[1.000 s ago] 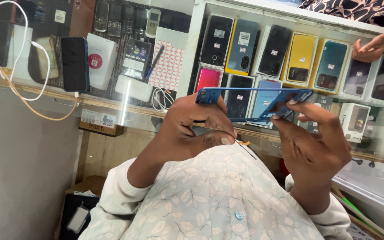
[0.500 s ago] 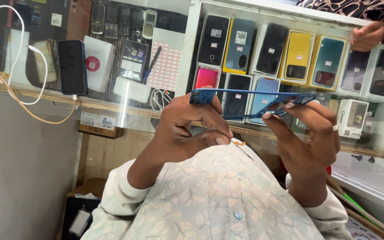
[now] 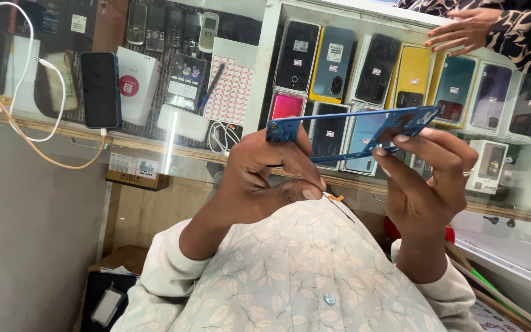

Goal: The person disassembles a smartphone by removing the back cover and using a screwdriver to detach internal components. They then use a soldering iron to work on the motherboard and battery area, manipulating ribbon cables and connectors.

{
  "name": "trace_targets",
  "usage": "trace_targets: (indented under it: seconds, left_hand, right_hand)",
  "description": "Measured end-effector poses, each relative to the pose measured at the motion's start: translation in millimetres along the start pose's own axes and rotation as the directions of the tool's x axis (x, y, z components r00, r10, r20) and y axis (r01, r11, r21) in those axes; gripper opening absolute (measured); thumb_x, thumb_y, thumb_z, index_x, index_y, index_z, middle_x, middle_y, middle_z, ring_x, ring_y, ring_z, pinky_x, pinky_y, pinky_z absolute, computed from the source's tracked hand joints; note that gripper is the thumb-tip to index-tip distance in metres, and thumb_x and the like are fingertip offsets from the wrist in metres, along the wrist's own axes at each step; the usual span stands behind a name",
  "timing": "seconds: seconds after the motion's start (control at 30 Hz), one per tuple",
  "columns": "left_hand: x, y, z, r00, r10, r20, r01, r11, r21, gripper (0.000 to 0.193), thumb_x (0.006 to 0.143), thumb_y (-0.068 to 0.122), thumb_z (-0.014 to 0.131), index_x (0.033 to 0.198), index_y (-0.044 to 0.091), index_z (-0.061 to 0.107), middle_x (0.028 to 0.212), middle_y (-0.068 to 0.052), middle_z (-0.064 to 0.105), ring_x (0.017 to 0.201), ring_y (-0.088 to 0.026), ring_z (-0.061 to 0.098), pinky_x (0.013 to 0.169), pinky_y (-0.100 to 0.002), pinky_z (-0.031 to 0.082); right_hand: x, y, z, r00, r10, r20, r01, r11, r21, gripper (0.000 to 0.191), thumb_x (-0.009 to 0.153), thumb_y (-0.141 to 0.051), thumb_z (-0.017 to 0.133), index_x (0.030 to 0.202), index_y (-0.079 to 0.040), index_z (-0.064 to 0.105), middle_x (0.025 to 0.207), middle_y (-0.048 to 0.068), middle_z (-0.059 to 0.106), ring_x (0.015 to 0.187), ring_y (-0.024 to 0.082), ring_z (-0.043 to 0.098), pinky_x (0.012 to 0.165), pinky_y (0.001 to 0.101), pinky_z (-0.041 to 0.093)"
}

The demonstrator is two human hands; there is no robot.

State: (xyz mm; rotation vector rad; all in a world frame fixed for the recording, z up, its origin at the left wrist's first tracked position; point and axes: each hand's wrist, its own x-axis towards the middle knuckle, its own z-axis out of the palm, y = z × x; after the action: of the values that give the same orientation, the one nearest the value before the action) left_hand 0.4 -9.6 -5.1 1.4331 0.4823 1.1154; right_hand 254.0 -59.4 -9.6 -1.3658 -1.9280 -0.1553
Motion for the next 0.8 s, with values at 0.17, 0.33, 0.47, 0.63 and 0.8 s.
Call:
trace_targets:
  seconds: [0.17, 0.33, 0.47, 0.63, 0.8]
  left_hand:
    - [0.7, -0.5, 1.6, 1.000, -0.017, -0.001, 0.017, 1.000, 0.013, 0.016, 0.088, 0.018, 0.087, 0.096, 0.009, 0.077, 0.089, 0.000, 0.065, 0.080, -0.009, 0.059, 0.071, -0.024, 0.047]
    - [2.3, -3.4, 0.0, 0.999, 0.019, -0.028, -0.018, 1.000, 0.023, 0.015, 0.090, 0.014, 0.087, 0.098, 0.007, 0.077, 0.088, -0.001, 0.072, 0.083, -0.011, 0.059, 0.075, -0.025, 0.047]
    - [-6.7, -4.0, -6.3, 0.995, 0.014, -0.099, -0.015, 1.000, -0.006, 0.016, 0.090, 0.014, 0.087, 0.099, 0.006, 0.076, 0.091, -0.002, 0.068, 0.086, -0.011, 0.058, 0.078, -0.025, 0.046]
    - [-11.6, -11.0, -16.7, 0.988, 0.044, -0.150, -0.039, 0.999, 0.032, 0.016, 0.089, 0.014, 0.087, 0.096, 0.004, 0.076, 0.090, -0.003, 0.068, 0.088, -0.011, 0.057, 0.074, -0.023, 0.041]
    - [-15.5, -13.7, -30.5, 0.973, 0.006, -0.230, -0.008, 1.000, -0.007, 0.020, 0.091, 0.017, 0.088, 0.100, 0.003, 0.076, 0.099, -0.006, 0.064, 0.085, -0.008, 0.055, 0.077, -0.021, 0.044]
  right_hand:
    - [0.4, 0.4, 3.1, 1.000, -0.002, 0.000, 0.002, 1.000, 0.014, 0.016, 0.088, 0.000, 0.079, 0.096, -0.014, 0.081, 0.112, 0.006, 0.063, 0.117, 0.029, 0.056, 0.098, 0.0414, 0.049]
    - [-16.5, 25.3, 15.2, 0.958, 0.081, -0.277, 0.005, 0.955, 0.295, 0.010, 0.092, -0.009, 0.077, 0.101, -0.012, 0.074, 0.112, 0.006, 0.066, 0.109, 0.023, 0.063, 0.095, 0.0385, 0.056]
    - [-39.7, 59.0, 39.6, 0.874, 0.344, -0.342, -0.079, 0.796, 0.601, 0.014, 0.100, -0.009, 0.082, 0.110, -0.008, 0.072, 0.113, 0.006, 0.068, 0.096, 0.016, 0.067, 0.081, 0.0280, 0.058]
    - [-61.2, 91.2, 97.2, 0.726, 0.630, 0.277, -0.673, 0.564, 0.479, 0.011, 0.095, -0.004, 0.075, 0.105, -0.006, 0.072, 0.101, 0.006, 0.074, 0.082, 0.009, 0.069, 0.069, 0.0231, 0.056]
    - [-73.6, 73.2, 141.7, 0.767, 0.507, 0.394, -0.624, 0.734, 0.269, 0.017, 0.088, -0.003, 0.082, 0.103, -0.008, 0.079, 0.096, 0.008, 0.074, 0.078, 0.014, 0.069, 0.069, 0.0295, 0.056]
